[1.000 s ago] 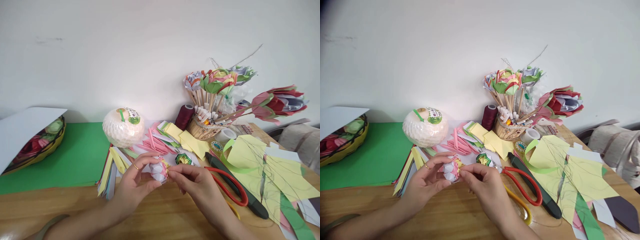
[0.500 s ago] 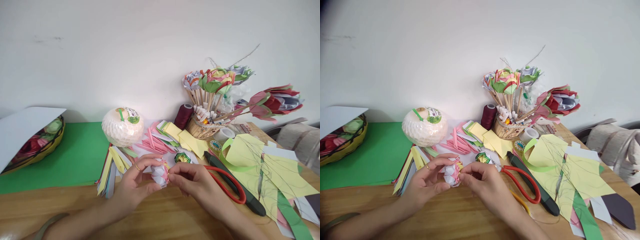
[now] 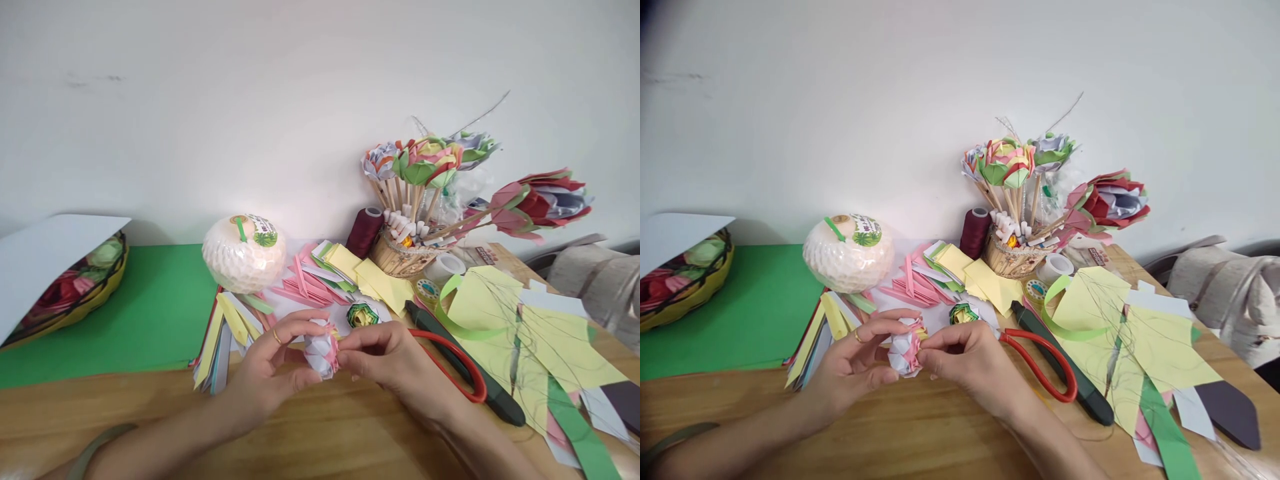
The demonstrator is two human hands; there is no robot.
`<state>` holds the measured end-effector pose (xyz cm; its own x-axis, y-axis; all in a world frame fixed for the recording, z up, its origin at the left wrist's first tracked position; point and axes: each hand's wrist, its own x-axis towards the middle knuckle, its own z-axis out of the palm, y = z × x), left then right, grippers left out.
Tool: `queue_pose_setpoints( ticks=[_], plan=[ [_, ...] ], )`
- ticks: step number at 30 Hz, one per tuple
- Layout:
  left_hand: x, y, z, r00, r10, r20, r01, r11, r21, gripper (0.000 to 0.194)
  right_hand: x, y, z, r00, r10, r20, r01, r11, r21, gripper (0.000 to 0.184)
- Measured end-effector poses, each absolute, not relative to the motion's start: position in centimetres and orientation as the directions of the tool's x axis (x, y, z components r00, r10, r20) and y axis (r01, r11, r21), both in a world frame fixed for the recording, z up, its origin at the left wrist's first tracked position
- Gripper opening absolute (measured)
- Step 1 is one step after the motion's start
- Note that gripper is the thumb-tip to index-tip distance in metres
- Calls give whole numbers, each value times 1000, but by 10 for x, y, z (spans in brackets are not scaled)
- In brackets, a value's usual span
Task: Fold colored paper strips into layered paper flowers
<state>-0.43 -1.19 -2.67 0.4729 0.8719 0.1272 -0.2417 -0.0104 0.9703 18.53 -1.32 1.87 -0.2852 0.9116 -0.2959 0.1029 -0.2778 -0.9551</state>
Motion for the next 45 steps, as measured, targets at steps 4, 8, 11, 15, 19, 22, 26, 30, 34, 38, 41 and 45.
queue_pose_setpoints(
  ticks=[4,8,11,15,19,22,26,30,34,38,41,45],
  plan=[
    [-5,-12,-27,472,870,143,-205,-49,977,35,186,-14,17,-299,904,-306,101,-289,-952,15],
    [-5,-12,-26,471,870,145,-190,-60,980,35,184,-14,16,-295,900,-320,89,-308,-947,20],
    [-5,-12,-26,471,870,144,-177,-67,982,36,184,-14,15,-270,892,-362,74,-356,-932,21],
    [-4,-12,-25,461,877,135,-198,-47,979,36,184,-14,14,-263,879,-397,90,-388,-917,19],
    [-3,-12,-25,462,878,125,-212,-28,977,35,184,-14,16,-260,886,-384,155,-354,-922,15],
    [-3,-11,-26,466,876,125,-208,-29,978,34,184,-14,20,-275,904,-327,194,-281,-940,14],
    [-3,-10,-29,423,901,99,-211,-9,978,32,185,-14,24,-323,913,-250,261,-168,-950,12],
    [-3,-10,-29,397,914,86,-207,-2,978,30,185,-14,23,-303,921,-244,275,-161,-948,12],
    [-1,-10,-26,434,899,52,-207,43,977,31,181,-13,20,-257,919,-298,234,-240,-942,9],
    [-1,-8,-24,431,902,12,-218,91,972,31,180,-13,20,-256,906,-336,215,-286,-934,15],
    [-3,-6,-23,400,916,-13,-236,117,965,31,184,-13,21,-280,923,-264,217,-207,-954,20],
    [-3,-5,-22,426,894,-142,-344,305,888,32,188,-16,23,-146,989,6,292,49,-955,17]
  ],
)
